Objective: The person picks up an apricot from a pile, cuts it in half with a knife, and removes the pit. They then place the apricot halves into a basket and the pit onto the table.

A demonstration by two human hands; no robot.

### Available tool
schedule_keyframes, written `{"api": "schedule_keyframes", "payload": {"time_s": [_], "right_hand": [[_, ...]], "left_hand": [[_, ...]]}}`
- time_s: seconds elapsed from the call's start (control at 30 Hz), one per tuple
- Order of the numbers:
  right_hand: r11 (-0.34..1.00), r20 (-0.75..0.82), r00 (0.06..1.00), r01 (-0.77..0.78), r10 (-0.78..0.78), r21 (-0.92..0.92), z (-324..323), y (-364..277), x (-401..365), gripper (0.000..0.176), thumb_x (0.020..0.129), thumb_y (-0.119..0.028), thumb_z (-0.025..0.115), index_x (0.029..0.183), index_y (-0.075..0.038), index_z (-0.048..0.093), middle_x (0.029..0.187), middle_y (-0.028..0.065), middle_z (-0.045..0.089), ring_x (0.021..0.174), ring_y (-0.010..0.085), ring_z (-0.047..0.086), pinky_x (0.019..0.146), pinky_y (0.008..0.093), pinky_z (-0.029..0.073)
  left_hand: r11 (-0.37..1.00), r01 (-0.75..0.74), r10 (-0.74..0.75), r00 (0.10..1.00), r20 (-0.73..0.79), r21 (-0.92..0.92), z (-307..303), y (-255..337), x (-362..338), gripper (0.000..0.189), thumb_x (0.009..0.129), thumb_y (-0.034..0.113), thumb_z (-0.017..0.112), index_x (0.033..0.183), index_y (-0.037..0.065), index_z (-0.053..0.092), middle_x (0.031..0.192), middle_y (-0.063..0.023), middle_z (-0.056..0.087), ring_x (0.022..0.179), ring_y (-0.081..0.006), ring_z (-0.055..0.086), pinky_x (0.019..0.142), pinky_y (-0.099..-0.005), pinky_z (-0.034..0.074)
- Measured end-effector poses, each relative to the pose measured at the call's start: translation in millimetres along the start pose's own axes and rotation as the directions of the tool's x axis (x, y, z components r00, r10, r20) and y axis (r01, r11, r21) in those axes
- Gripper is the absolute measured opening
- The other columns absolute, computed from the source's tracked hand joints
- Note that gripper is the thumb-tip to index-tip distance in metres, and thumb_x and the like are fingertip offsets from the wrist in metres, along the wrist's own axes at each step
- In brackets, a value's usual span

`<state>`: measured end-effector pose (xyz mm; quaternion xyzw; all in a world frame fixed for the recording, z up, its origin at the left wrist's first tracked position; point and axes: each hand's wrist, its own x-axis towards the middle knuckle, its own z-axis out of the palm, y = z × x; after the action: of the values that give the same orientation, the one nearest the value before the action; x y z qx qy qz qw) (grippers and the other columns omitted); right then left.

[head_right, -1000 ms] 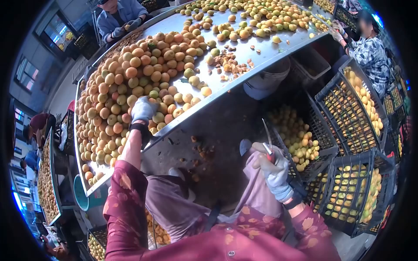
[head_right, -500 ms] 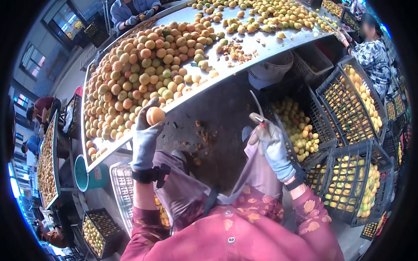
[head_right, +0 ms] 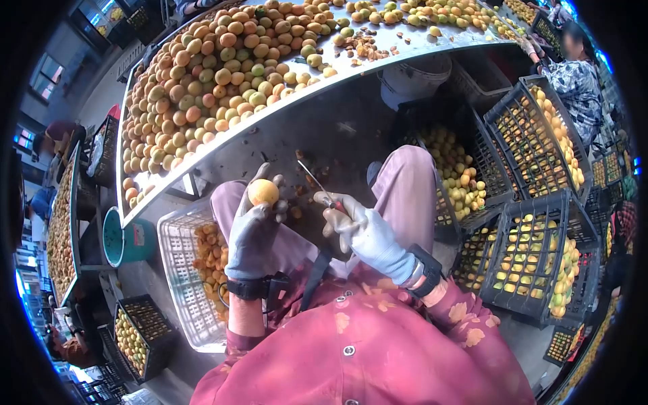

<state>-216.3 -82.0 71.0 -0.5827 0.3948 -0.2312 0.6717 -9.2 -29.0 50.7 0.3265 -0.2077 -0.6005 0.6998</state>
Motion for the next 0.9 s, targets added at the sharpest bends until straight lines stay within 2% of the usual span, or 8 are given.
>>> {"api": "schedule_keyframes", "payload": {"time_s": [0.17, 0.23, 0.3, 0.37, 0.43, 0.57, 0.63, 0.9], "right_hand": [[1.000, 0.031, 0.999, -0.014, 0.013, 0.007, 10.9, -1.2, -8.9, 0.038, 0.101, -0.027, 0.053, 0.136, -0.010, 0.052, 0.074, -0.0035, 0.060, 0.050, 0.0012, 0.042, 0.048, 0.0174, 0.035], [0.998, 0.040, 0.998, -0.040, 0.038, 0.056, 17.6, -6.7, -11.7, 0.038, 0.100, -0.027, 0.055, 0.133, -0.009, 0.054, 0.076, -0.0030, 0.059, 0.053, 0.0019, 0.045, 0.049, 0.0185, 0.038], [0.994, 0.075, 0.997, -0.010, 0.018, -0.109, 20.5, -5.6, -14.2, 0.035, 0.098, -0.028, 0.057, 0.128, -0.008, 0.058, 0.081, -0.0027, 0.061, 0.056, 0.0019, 0.047, 0.051, 0.0191, 0.041], [0.991, 0.053, 0.998, -0.019, 0.026, -0.130, 21.9, -2.5, -15.3, 0.032, 0.097, -0.029, 0.058, 0.121, -0.008, 0.062, 0.083, 0.0040, 0.066, 0.057, 0.0090, 0.057, 0.054, 0.0245, 0.045], [0.916, 0.056, 0.997, 0.077, -0.060, -0.394, 27.5, 6.3, -12.0, 0.029, 0.097, -0.029, 0.057, 0.118, -0.009, 0.062, 0.085, 0.0142, 0.068, 0.065, 0.0230, 0.067, 0.057, 0.0318, 0.049], [0.872, 0.088, 0.990, 0.141, -0.113, -0.468, 36.0, 12.9, -10.6, 0.026, 0.096, -0.029, 0.057, 0.114, -0.010, 0.063, 0.085, 0.0201, 0.066, 0.076, 0.0345, 0.067, 0.061, 0.0390, 0.051], [0.781, 0.121, 0.937, 0.339, -0.326, -0.524, 40.5, 8.1, -8.9, 0.025, 0.095, -0.028, 0.058, 0.109, -0.008, 0.063, 0.085, 0.0195, 0.066, 0.076, 0.0366, 0.066, 0.062, 0.0410, 0.051], [0.670, 0.232, 0.920, 0.390, -0.317, -0.632, 37.7, 7.2, 5.4, 0.026, 0.095, -0.027, 0.057, 0.107, -0.005, 0.060, 0.081, 0.0193, 0.065, 0.073, 0.0378, 0.065, 0.062, 0.0441, 0.051]], "left_hand": [[0.979, 0.064, -0.067, 0.998, -0.010, -0.192, -5.0, -7.0, -25.6, 0.068, 0.084, 0.006, 0.068, 0.145, 0.002, 0.036, 0.124, -0.0125, 0.058, 0.090, -0.0174, 0.061, 0.073, -0.0249, 0.048], [0.992, 0.073, -0.081, 0.994, -0.080, -0.103, -14.4, -13.7, -31.7, 0.064, 0.083, 0.003, 0.069, 0.141, 0.001, 0.041, 0.128, -0.0122, 0.056, 0.098, -0.0181, 0.061, 0.079, -0.0267, 0.051], [0.999, 0.033, -0.029, 0.988, -0.151, 0.029, -15.3, -22.1, -34.5, 0.062, 0.082, 0.000, 0.069, 0.139, 0.001, 0.043, 0.130, -0.0114, 0.055, 0.104, -0.0178, 0.059, 0.085, -0.0274, 0.050], [0.986, -0.001, 0.037, 0.976, -0.213, 0.168, -15.9, -27.7, -35.1, 0.061, 0.081, -0.003, 0.069, 0.137, 0.001, 0.045, 0.131, -0.0107, 0.054, 0.110, -0.0174, 0.058, 0.091, -0.0281, 0.050], [0.864, -0.102, 0.219, 0.958, -0.187, 0.493, -19.1, -32.2, -36.9, 0.063, 0.078, -0.008, 0.070, 0.136, 0.000, 0.047, 0.134, -0.0092, 0.053, 0.117, -0.0154, 0.054, 0.099, -0.0275, 0.046], [0.842, -0.121, 0.258, 0.946, -0.195, 0.526, -27.0, -37.4, -39.6, 0.064, 0.077, -0.009, 0.070, 0.136, 0.000, 0.047, 0.134, -0.0085, 0.053, 0.118, -0.0146, 0.053, 0.100, -0.0260, 0.045], [0.836, -0.082, 0.239, 0.945, -0.224, 0.543, -33.0, -39.1, -39.6, 0.063, 0.077, -0.009, 0.070, 0.135, 0.001, 0.049, 0.133, -0.0080, 0.054, 0.117, -0.0142, 0.054, 0.099, -0.0265, 0.045], [0.737, -0.102, 0.304, 0.933, -0.193, 0.668, -37.1, -42.5, -38.4, 0.061, 0.076, -0.007, 0.072, 0.133, 0.002, 0.052, 0.134, -0.0081, 0.055, 0.118, -0.0155, 0.055, 0.098, -0.0280, 0.047]]}}
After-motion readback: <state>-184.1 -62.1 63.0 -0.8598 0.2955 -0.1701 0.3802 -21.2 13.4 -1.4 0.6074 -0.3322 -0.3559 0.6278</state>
